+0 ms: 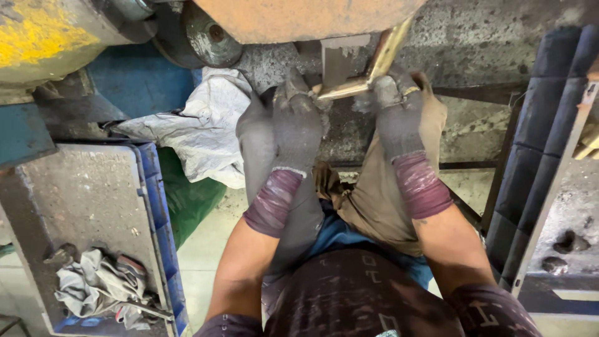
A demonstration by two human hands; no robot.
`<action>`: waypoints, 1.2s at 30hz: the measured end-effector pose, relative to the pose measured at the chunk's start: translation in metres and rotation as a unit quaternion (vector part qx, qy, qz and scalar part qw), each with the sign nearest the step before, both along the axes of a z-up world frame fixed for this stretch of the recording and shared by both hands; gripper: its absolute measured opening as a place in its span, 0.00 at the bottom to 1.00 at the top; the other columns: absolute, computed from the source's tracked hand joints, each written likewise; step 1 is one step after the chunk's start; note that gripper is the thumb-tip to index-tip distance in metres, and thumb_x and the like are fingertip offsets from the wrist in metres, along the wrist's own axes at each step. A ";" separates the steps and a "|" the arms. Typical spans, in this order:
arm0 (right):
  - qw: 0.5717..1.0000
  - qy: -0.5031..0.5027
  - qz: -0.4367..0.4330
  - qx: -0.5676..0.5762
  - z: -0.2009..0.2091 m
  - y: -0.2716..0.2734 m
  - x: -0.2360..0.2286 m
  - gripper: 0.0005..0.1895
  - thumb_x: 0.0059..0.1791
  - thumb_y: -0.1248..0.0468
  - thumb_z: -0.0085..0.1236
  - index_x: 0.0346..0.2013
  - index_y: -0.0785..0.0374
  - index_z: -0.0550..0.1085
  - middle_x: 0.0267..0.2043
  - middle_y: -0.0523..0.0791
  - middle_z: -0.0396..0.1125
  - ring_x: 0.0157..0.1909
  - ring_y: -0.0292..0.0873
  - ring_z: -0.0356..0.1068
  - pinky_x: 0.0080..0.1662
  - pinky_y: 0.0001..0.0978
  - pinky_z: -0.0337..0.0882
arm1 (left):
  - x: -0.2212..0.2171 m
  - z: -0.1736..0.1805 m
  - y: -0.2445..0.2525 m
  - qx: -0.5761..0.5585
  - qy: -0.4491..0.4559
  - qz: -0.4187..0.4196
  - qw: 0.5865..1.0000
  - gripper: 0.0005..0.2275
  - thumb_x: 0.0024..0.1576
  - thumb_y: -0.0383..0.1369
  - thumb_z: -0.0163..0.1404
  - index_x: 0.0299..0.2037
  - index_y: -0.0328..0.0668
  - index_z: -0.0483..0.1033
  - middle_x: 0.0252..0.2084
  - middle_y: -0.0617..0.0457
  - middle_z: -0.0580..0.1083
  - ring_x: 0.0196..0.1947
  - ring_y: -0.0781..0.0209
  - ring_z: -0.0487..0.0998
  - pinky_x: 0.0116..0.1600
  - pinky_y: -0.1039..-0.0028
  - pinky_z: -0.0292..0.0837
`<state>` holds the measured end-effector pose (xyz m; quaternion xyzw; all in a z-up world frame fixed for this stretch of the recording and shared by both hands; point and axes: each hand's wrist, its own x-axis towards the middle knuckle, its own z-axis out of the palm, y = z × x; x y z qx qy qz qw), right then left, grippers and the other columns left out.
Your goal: The person sits on the floor and uses a bench grinder to smooth and shape a brass-colored metal part. They hold the part with gloved hands, repeatedly pressing it against the spinning wheel and rotating it to work different surfaces.
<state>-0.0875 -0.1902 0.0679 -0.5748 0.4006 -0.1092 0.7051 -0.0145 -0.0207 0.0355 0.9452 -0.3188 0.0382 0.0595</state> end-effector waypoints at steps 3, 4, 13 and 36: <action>0.996 0.011 0.026 -0.084 -0.013 -0.001 -0.009 0.14 0.59 0.65 0.50 0.56 0.71 0.73 0.44 0.45 0.72 0.38 0.39 0.77 0.41 0.32 0.81 | 0.000 0.000 -0.013 -0.388 0.412 0.261 0.782 0.24 0.66 0.31 0.42 0.70 0.21 0.59 0.53 0.21 0.71 0.39 0.38 0.75 0.41 0.59 0.71; 0.999 -0.009 0.015 -0.042 -0.018 -0.002 -0.010 0.13 0.60 0.65 0.49 0.56 0.71 0.72 0.42 0.46 0.72 0.37 0.39 0.76 0.41 0.32 0.80 | 0.001 0.004 -0.017 -0.544 0.555 0.355 0.519 0.24 0.68 0.32 0.39 0.72 0.24 0.59 0.46 0.18 0.72 0.31 0.38 0.74 0.33 0.58 0.68; 0.997 -0.063 0.011 0.048 -0.039 0.012 -0.006 0.14 0.59 0.64 0.48 0.58 0.68 0.70 0.41 0.45 0.70 0.37 0.39 0.74 0.41 0.34 0.80 | 0.021 0.050 -0.004 -0.495 0.527 0.375 0.581 0.19 0.67 0.37 0.35 0.64 0.34 0.59 0.29 0.43 0.74 0.18 0.59 0.71 0.19 0.71 0.65; 0.998 0.049 -0.014 0.033 -0.038 0.020 -0.002 0.16 0.58 0.62 0.51 0.59 0.68 0.71 0.45 0.44 0.72 0.43 0.36 0.72 0.44 0.26 0.75 | 0.028 0.012 0.019 -0.349 0.456 0.267 0.774 0.16 0.68 0.27 0.32 0.56 0.17 0.65 0.37 0.38 0.74 0.32 0.51 0.74 0.36 0.64 0.72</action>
